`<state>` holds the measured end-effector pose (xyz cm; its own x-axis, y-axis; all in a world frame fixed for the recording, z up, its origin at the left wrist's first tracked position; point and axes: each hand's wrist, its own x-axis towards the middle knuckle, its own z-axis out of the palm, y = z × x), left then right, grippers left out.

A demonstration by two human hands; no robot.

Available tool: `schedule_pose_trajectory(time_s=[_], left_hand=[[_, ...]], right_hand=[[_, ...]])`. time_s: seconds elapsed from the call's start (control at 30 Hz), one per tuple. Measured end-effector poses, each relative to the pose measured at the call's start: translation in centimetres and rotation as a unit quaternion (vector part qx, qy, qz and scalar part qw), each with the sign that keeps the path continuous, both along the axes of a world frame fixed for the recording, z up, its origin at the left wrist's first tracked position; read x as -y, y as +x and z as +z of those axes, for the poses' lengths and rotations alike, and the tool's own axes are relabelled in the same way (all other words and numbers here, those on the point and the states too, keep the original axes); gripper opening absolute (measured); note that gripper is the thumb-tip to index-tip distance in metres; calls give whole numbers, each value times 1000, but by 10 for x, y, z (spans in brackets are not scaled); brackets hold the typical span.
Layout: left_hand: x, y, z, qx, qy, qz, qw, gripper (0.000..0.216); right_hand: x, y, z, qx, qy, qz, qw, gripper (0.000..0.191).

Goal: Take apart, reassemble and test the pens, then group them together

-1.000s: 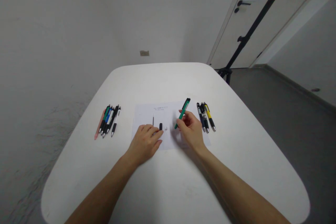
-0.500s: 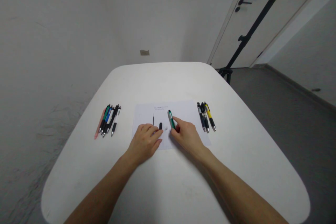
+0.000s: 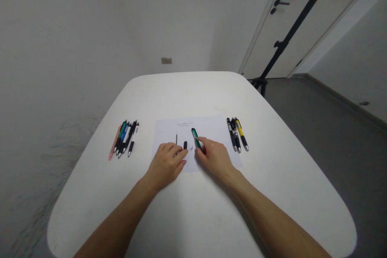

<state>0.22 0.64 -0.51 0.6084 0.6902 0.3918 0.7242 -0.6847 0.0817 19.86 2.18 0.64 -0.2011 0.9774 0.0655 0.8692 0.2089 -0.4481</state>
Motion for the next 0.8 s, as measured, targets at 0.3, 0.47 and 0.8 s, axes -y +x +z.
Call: schedule_pose_trajectory(time_s=[0.3, 0.47, 0.8], left_hand=[[-1, -10, 3, 142, 52, 69, 986, 9], [-7, -27, 4, 234, 88, 172, 953, 10], [-12, -35, -1, 278, 60, 219, 933, 11]], right_hand=[[-3, 5, -5, -45, 30, -42, 998, 28], [-6, 10, -7, -81, 31, -56, 995, 25], [-9, 13, -11, -106, 27, -65, 992, 25]])
